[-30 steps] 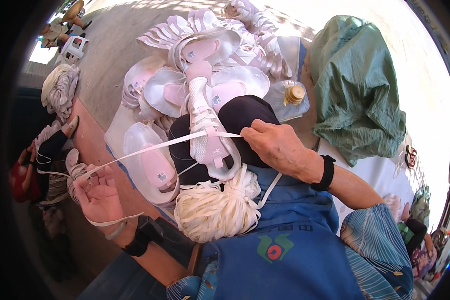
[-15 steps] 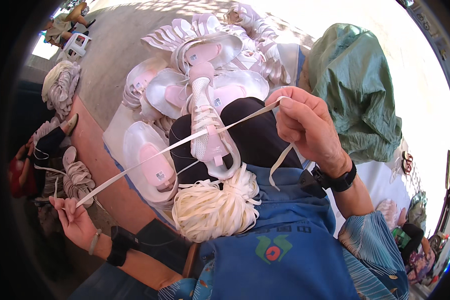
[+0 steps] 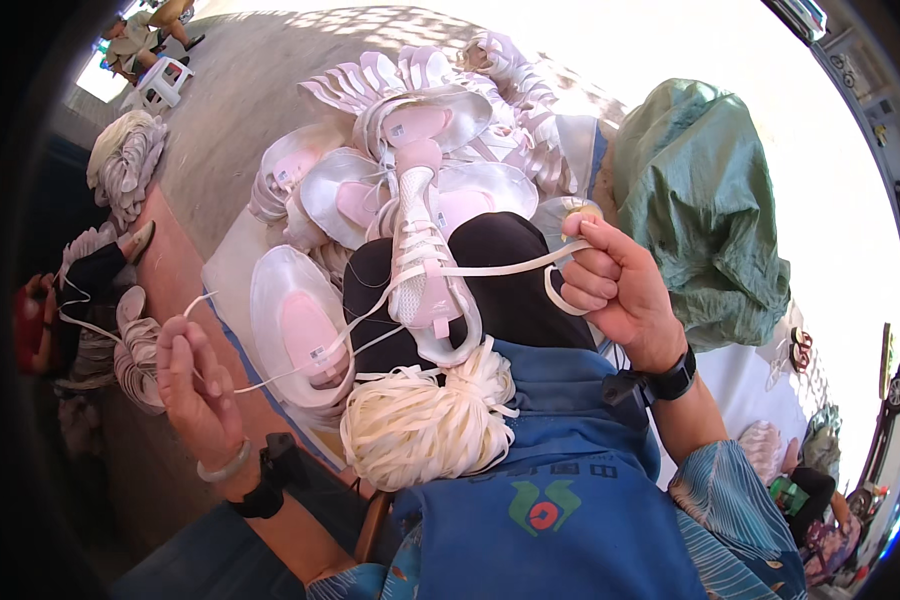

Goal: Lacing white and pink sneakers from a large pile of shoe uppers.

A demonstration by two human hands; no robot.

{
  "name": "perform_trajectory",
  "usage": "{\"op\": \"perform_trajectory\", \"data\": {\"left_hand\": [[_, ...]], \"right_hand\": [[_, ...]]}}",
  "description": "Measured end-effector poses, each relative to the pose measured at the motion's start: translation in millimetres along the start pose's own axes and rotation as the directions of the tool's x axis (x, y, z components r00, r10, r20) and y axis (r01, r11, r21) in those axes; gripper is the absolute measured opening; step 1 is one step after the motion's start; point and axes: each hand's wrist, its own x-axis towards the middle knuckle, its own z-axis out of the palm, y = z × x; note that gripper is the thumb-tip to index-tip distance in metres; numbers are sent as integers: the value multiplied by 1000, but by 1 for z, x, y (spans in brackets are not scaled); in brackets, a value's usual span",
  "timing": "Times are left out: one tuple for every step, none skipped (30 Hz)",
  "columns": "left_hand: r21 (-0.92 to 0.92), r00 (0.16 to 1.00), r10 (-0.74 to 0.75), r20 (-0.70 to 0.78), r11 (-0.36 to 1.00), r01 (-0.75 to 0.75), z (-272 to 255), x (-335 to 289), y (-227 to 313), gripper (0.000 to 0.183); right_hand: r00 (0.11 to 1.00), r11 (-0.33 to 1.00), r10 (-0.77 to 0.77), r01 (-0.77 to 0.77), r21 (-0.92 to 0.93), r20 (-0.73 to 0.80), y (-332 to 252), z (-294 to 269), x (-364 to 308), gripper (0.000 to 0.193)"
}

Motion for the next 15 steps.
{"op": "perform_trajectory", "data": {"left_hand": [[168, 995, -57, 84, 985, 42, 22, -5, -12, 25], [328, 978, -126, 164, 942, 67, 46, -9, -28, 24], [424, 969, -132, 210, 905, 31, 65, -14, -43, 26], [513, 956, -143, 255, 858, -9, 82, -17, -56, 29], [655, 937, -125, 325, 745, -128, 98, -16, -65, 32], [764, 912, -121, 391, 596, -248, 108, -16, -72, 35], [759, 910, -113, 399, 598, -259, 112, -16, -82, 35], [769, 877, -86, 473, 526, -363, 114, -16, -91, 44], [765, 836, -66, 545, 447, -463, 116, -17, -96, 55], [762, 833, -63, 550, 446, -469, 116, -19, -97, 55], [754, 813, -70, 578, 427, -499, 118, -21, -95, 64], [745, 793, -79, 604, 408, -528, 119, -23, -94, 74], [741, 788, -80, 610, 409, -532, 120, -25, -93, 74], [751, 774, -103, 624, 351, -559, 121, -27, -92, 82], [757, 761, -128, 636, 293, -584, 123, -28, -91, 91]], "right_hand": [[999, 977, 33, -32, -210, -2, 0, 23, -2, 17], [996, 885, 86, -77, -458, 0, 1, 35, -3, 19], [987, 580, -86, 158, -799, 133, 14, 38, 2, 22], [929, 119, -181, 346, -931, 322, 29, 37, 9, 26], [922, -143, -176, 321, -936, 344, 39, 30, 14, 30], [918, -392, -166, 275, -878, 361, 48, 23, 18, 35], [948, -493, -59, 244, -835, 312, 53, 19, 19, 33], [961, -527, 8, 238, -816, 276, 59, 17, 23, 33], [962, -564, -3, 223, -795, 272, 65, 16, 25, 31], [963, -599, -13, 208, -773, 269, 70, 16, 27, 29], [963, -599, -20, 202, -775, 267, 74, 15, 29, 29], [963, -599, -27, 199, -775, 269, 78, 15, 30, 27], [962, -599, -34, 197, -776, 270, 80, 13, 30, 25], [961, -600, -34, 200, -775, 274, 81, 10, 31, 25], [939, -599, -67, 233, -766, 338, 81, 7, 31, 24]]}}
